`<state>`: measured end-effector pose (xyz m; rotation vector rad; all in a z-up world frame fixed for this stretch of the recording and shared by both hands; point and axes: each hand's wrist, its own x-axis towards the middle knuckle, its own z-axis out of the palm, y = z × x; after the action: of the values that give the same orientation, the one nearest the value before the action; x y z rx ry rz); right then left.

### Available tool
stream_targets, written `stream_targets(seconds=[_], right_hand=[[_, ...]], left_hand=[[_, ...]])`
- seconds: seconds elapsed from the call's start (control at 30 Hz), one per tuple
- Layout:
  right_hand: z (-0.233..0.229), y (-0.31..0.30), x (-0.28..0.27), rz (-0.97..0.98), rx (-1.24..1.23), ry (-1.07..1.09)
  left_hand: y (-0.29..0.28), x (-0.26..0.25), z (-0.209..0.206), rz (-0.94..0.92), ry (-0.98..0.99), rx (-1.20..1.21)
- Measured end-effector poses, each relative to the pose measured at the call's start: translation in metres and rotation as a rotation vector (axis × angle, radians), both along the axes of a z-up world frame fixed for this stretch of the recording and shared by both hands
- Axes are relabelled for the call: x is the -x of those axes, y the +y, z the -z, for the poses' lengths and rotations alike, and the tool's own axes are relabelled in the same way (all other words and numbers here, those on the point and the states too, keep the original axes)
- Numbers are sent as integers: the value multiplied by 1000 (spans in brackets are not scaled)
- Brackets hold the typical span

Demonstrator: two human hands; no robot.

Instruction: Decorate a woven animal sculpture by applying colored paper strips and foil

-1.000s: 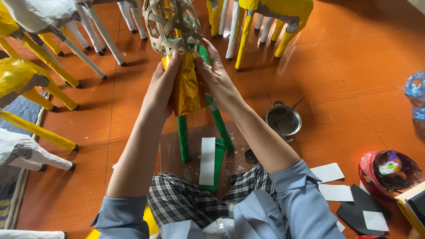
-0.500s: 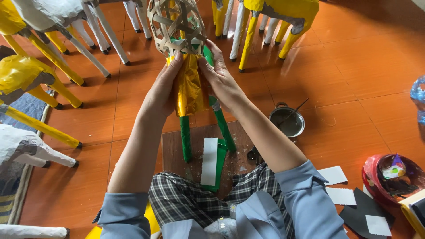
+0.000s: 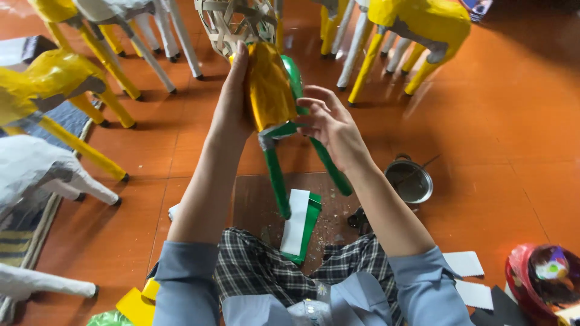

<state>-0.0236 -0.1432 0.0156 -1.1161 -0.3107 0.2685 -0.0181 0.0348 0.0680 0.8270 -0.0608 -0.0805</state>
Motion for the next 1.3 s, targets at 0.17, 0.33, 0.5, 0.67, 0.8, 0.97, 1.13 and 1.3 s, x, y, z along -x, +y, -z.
stream_targets(seconds=[0.17,0.33,0.5,0.67,0.8,0.97,1.13,1.3], right_hand=[[10,23,-1,81,287,-366],[13,52,-16,352,392,-474],[15,74,-20,295,136,-3],[23,67,-15,164,-131,-48],[44,63,-3,343,158,-330],[52,52,57,496,103,-700],[58,56,86,336,19,-732],[49,31,87,125,-35,-589]], left_hand=[[3,-2,1,-112,-52,67],[-2,-3,4,-171,-68,88],[-12,-8,21,-278,-71,148],[-15,5,22,-352,-63,178],[-11,9,34,-570,-53,141],[-37,60,36,-738,-128,186],[-80,95,17,-834,-12,149],[-92,112,20,-701,37,302]])
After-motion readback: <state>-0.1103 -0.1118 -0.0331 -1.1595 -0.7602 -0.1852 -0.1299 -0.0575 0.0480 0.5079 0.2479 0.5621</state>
